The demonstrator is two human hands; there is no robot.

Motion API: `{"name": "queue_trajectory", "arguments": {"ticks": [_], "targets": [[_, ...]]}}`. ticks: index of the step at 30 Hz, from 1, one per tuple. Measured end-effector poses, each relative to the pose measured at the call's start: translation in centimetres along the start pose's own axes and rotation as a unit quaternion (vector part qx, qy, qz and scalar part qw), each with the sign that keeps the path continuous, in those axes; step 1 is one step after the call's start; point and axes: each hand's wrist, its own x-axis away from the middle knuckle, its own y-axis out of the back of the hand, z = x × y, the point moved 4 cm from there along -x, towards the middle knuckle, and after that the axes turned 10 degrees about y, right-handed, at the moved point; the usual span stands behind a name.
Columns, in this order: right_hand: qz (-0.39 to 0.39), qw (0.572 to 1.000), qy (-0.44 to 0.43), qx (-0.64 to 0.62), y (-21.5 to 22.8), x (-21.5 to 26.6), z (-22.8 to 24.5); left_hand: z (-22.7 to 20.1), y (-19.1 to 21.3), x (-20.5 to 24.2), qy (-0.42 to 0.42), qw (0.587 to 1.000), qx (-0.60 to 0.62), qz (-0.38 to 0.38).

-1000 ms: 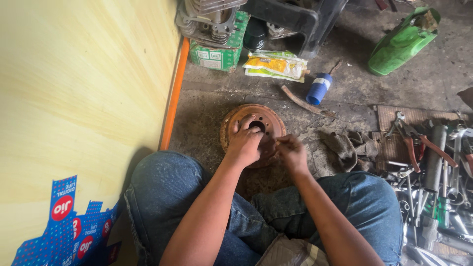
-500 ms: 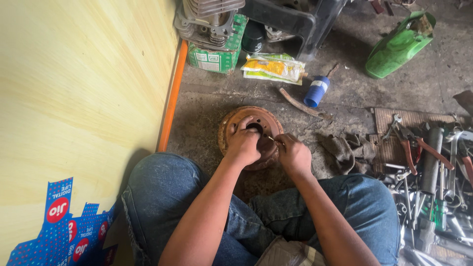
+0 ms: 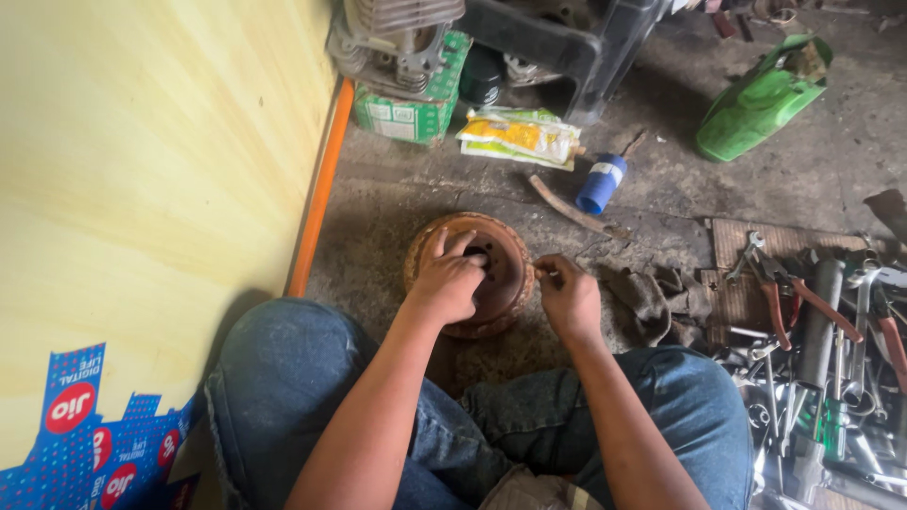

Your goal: The person sits on the floor and uses a small metal tool to scrape the inner surface of a brake drum. They rotate the drum with one hand while scraping with the other, working on the same area repeatedly.

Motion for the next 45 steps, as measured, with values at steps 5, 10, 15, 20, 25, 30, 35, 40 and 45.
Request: {"name": "queue_trajectory", "arguments": {"ticks": [5,10,15,20,25,30,35,40,45], "targets": [[0.042,0.997,0.06,-0.037,-0.8,-0.3,0.4,-1.1,-1.4,-0.7,0.044,0.998,0.033,-0.024],[0.064,0.992,0.108,-0.015,-1.8,0.2,1.1,-0.4,-2.4,-0.7,0.045,0.995,0.078,-0.034],[0.081,0.988,0.134,0.008,-1.5,-0.2,2.3,-0.5,-1.6,-0.5,0.052,0.995,0.084,-0.009],[0.051,0.988,0.104,0.102,-2.3,0.3,2.5,-0.5,-1.5,-0.6,0.056,0.995,0.082,-0.012],[0.079,0.982,0.087,0.151,-2.5,0.8,1.5,-0.4,-1.5,-0.4,0.057,0.993,0.102,-0.019],[0.07,0.982,0.112,0.131,-2.7,0.1,1.7,-0.5,-1.4,-0.4,0.049,0.993,0.096,-0.043],[0.104,0.981,0.098,0.135,-2.6,0.9,2.5,-0.6,-0.2,0.4,0.071,0.988,0.135,0.019],[0.08,0.984,0.073,0.139,-2.9,0.6,2.4,-0.2,-2.3,-0.7,0.034,0.991,0.108,-0.072],[0.103,0.982,0.091,0.127,-2.6,1.6,3.3,-0.3,-0.7,0.6,0.055,0.987,0.148,-0.024]]}}
